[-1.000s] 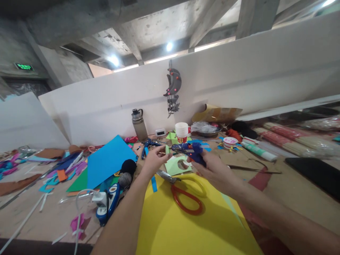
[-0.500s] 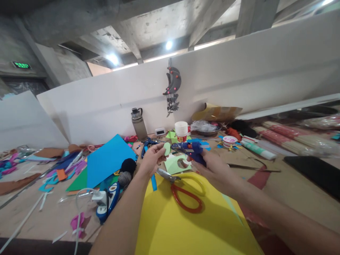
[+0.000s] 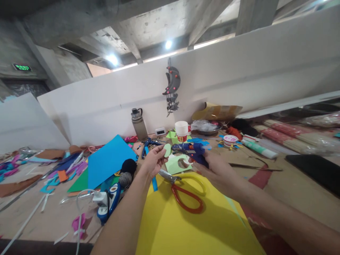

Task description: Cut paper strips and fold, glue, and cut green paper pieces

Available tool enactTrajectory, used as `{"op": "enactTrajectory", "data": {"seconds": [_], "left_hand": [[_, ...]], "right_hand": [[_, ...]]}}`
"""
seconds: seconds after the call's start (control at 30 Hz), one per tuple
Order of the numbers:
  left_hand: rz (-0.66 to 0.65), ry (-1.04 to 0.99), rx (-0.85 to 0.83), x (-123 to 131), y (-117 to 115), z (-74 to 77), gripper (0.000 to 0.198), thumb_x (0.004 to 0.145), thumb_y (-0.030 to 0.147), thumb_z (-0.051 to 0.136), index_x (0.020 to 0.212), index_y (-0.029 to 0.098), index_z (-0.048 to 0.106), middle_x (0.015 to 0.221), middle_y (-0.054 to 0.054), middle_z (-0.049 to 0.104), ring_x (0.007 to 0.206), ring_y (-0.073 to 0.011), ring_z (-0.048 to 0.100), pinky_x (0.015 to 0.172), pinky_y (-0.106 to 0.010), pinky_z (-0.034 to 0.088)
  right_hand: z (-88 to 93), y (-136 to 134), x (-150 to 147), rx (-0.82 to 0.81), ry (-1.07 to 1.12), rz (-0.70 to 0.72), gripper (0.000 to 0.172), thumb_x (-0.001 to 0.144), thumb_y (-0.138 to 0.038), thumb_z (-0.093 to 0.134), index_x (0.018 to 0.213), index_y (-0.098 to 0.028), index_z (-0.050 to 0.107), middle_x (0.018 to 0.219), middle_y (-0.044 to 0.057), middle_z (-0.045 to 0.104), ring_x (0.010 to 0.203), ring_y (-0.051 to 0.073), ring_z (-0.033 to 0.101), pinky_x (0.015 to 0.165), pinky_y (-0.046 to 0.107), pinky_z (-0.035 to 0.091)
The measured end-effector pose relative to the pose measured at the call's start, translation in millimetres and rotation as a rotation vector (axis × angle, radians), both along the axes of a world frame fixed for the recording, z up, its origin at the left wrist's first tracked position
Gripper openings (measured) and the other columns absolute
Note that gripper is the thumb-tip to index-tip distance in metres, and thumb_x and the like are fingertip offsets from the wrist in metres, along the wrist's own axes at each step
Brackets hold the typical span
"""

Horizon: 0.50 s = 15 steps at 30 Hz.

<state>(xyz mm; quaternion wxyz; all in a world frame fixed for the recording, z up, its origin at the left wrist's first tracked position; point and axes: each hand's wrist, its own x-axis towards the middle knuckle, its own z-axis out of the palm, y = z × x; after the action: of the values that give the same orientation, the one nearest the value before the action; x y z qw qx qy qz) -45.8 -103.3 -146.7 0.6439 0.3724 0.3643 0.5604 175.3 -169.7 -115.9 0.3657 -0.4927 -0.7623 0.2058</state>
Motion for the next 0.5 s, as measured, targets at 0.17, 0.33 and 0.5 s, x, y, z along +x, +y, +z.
{"op": "enactTrajectory", "data": {"seconds": [0.17,0.33,0.5], "left_hand": [[-0.015,0.025,0.025,-0.3,0.4,-2.2,0.041,0.055,0.024,0.087,0.089,0.014,0.067,0.066,0.002,0.063,0.050,-0.0059,0.057,0.044,-0.014,0.044],[-0.018,0.052,0.038,-0.2,0.8,-3.6,0.039,0.058,0.026,0.086,0.088,0.013,0.066,0.066,0.001,0.063,0.052,-0.0072,0.058,0.045,-0.015,0.044],[-0.008,0.020,0.041,-1.0,1.4,-4.1,0.040,0.054,0.024,0.088,0.085,0.014,0.066,0.065,0.002,0.062,0.050,-0.0062,0.056,0.043,-0.014,0.042]], "right_hand": [[1.2,0.4,-1.2,0.011,-0.014,-0.018,0.020,0.086,-0.030,0.045,0.096,-0.017,0.057,0.082,0.009,0.065,0.071,0.021,0.056,0.062,0.030,0.042],[-0.1,1.1,-1.8,0.023,0.005,-0.012,0.018,0.085,-0.027,0.047,0.095,-0.016,0.058,0.083,0.009,0.066,0.070,0.020,0.056,0.061,0.029,0.042],[-4.9,4.9,4.2,-0.023,0.087,0.041,0.017,0.084,-0.035,0.050,0.087,-0.020,0.057,0.066,0.002,0.059,0.061,0.018,0.052,0.055,0.027,0.040]]}}
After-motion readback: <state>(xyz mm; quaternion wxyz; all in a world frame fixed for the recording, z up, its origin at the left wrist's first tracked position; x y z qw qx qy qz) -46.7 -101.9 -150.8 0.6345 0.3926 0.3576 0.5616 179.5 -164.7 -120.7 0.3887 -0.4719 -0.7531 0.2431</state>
